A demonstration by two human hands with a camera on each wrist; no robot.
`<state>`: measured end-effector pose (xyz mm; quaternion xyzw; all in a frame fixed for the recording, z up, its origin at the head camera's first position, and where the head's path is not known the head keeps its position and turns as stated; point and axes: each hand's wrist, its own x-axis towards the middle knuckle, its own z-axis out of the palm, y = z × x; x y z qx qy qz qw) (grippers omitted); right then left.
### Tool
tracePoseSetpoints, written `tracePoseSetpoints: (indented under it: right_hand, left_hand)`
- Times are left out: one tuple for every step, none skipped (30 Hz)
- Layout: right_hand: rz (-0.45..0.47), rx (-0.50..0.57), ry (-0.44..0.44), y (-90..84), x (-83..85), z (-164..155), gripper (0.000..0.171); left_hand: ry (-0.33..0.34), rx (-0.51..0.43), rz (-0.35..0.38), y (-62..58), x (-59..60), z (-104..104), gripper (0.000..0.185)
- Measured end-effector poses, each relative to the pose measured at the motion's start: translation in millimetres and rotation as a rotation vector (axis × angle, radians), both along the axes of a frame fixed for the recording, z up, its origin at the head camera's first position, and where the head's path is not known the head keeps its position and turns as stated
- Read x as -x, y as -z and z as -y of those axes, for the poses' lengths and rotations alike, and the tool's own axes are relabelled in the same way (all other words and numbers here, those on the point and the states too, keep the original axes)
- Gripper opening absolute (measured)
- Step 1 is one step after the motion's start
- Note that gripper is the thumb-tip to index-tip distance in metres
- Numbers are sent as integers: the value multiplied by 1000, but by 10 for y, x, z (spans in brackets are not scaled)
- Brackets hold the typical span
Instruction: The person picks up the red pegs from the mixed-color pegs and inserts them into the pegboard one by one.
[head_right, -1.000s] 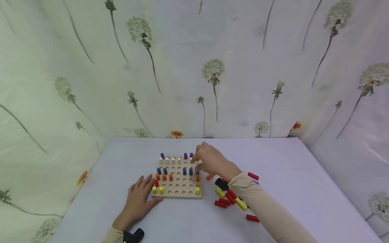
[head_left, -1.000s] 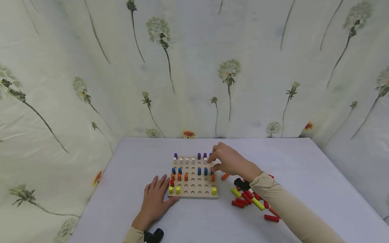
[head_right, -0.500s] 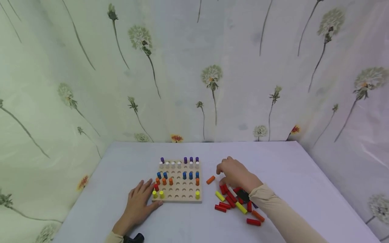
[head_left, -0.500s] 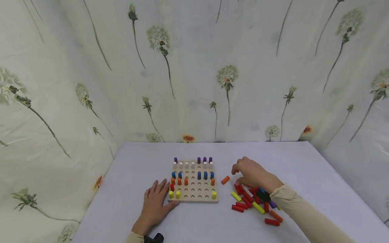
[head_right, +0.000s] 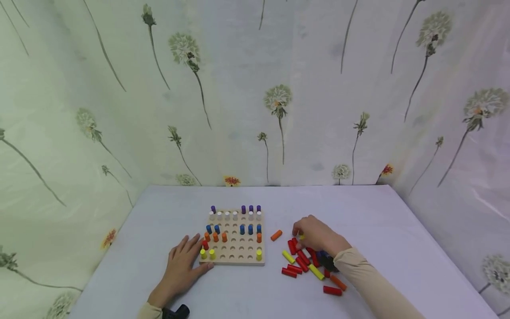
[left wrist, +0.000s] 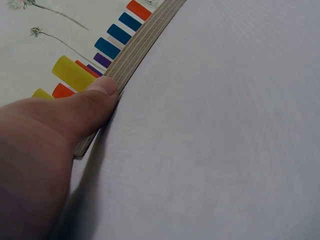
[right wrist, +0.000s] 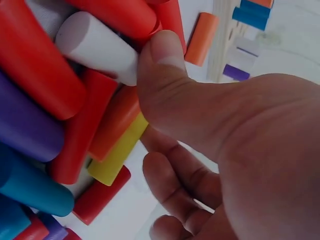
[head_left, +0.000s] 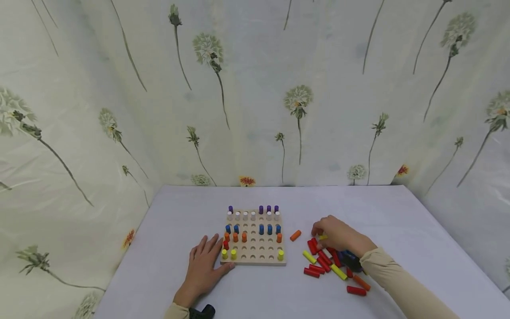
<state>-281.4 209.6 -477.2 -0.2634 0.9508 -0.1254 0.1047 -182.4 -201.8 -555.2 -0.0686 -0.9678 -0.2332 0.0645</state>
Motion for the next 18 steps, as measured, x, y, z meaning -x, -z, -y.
tracePoseSetpoints:
  right_hand:
    - [1,10,-4,1,0,-11,24]
    - [1,18,-9,-2,0,-21,24]
    - [4,25,-9,1,0,-29,24]
    - [10,33,-9,2,1,-35,23]
    - [16,42,-9,6,6,-39,23]
    - [23,49,-9,14,11,-42,22]
    - [30,57,-10,19,17,-45,22]
    - [37,64,-9,29,26,-49,21]
    - [43,70,-11,40,37,-53,21]
    - [50,76,-11,48,45,-56,20]
    - [56,82,-11,54,51,-58,20]
    - [62,86,-9,59,57,-60,19]
    - [67,91,-8,62,61,-64,19]
    - [74,95,-3,69,65,-68,19]
    - [81,99,3,75,68,-72,18]
    - [87,103,7,81,70,-77,18]
    - [92,105,10,87,72,-82,18]
    - [97,109,13,93,73,-86,18]
  left_hand:
    - [1,2,1,-10,-3,-6,83]
    - [1,2,0,-14,-3,-9,83]
    - [3,1,-1,-14,-4,-11,83]
    - [3,1,-7,-12,-4,-11,83]
    - [3,5,-10,-9,-2,-10,83]
    - [2,6,-10,-7,0,-5,83]
    - [3,6,-11,-7,-2,-1,83]
    - [3,6,-10,-3,0,3,83]
    - [4,7,-10,-2,-1,6,83]
    - [4,8,-8,-6,-1,7,84]
    - [3,8,-2,-12,-2,7,84]
    - [2,8,0,-16,-3,6,84]
    - [2,8,3,-21,-4,4,84]
    - [1,9,2,-23,-4,3,84]
    - [0,8,5,-27,-5,1,84]
    - [-1,6,6,-32,-6,-2,84]
    - [-3,4,12,-33,-5,-5,84]
    - [-1,2,11,-36,-4,-7,84]
